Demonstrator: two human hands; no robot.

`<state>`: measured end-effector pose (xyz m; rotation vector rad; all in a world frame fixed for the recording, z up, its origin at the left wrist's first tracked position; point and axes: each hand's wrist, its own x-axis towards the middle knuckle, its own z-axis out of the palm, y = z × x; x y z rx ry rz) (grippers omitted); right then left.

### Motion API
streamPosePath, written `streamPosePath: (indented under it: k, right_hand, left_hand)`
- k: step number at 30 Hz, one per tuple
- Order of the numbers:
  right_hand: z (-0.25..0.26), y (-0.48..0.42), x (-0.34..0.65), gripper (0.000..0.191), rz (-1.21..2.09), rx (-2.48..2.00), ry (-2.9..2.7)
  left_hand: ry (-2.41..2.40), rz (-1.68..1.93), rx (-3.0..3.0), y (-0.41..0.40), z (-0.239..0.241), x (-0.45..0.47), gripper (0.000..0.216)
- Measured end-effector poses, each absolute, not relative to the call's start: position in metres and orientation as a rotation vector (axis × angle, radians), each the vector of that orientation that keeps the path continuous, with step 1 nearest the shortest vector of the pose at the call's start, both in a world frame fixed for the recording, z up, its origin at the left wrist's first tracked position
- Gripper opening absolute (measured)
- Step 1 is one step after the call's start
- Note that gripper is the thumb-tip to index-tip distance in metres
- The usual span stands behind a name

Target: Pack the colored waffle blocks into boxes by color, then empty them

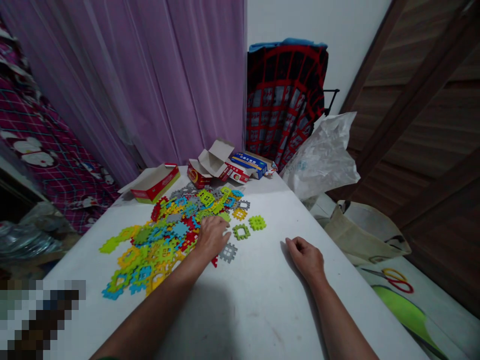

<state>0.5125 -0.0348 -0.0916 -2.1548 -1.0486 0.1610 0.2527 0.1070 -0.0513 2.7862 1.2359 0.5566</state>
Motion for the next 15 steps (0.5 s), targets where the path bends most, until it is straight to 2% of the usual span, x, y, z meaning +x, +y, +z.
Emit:
streamPosePath:
  k: [6,15]
  right_hand:
    - [-0.094,-0.034,0.514,0.044,0.169,-2.178,-1.045]
    - [-0.093,-0.036,0.511,0.044,0.171,-2.208,-1.035]
  left_hand:
    - [1.465,0.446,2.812,0.131,-0.038,0.207,0.034]
    - [1.303,0.438,2.782,0.127,-0.031,0.211,0.012]
